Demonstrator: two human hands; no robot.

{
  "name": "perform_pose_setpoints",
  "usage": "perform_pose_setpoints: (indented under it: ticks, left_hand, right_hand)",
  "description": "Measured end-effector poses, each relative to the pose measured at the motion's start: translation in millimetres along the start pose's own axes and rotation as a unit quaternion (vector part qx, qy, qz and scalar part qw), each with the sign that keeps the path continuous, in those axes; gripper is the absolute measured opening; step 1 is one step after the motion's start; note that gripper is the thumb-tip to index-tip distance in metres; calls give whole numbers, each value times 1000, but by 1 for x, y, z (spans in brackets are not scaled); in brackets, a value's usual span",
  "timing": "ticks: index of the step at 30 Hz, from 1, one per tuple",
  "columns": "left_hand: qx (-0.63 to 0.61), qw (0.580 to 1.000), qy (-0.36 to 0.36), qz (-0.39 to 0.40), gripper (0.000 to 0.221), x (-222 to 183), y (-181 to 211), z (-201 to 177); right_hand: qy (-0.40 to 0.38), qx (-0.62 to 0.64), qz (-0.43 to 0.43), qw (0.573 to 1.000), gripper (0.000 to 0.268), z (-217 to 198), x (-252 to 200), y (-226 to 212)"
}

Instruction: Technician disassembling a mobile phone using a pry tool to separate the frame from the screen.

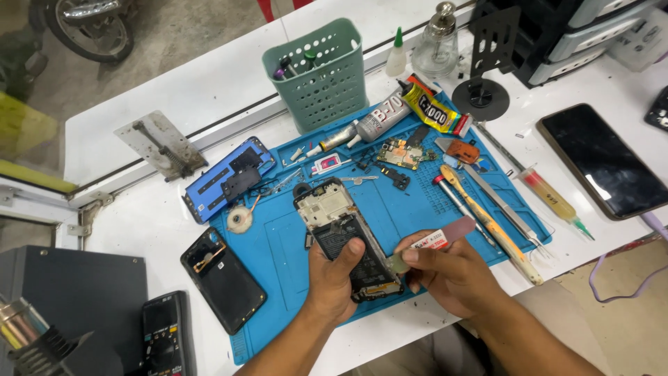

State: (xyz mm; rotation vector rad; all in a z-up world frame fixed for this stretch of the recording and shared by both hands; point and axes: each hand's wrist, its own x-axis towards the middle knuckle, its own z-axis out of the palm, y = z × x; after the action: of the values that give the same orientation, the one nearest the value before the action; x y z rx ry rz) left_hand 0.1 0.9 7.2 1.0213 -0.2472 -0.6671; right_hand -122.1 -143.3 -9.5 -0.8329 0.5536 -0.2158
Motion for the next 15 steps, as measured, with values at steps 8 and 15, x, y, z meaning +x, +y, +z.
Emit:
perform_pose_setpoints:
  ticks: [8,15]
  left_hand:
    - [8,1000,18,2,51,1,1,0]
    - [-28,998,62,-7,66,1,8,7]
  right_hand:
    - [-3,-10,-25,1000,22,-1,0,5]
    - [90,-238,-139,957,25,30,-26,-18]
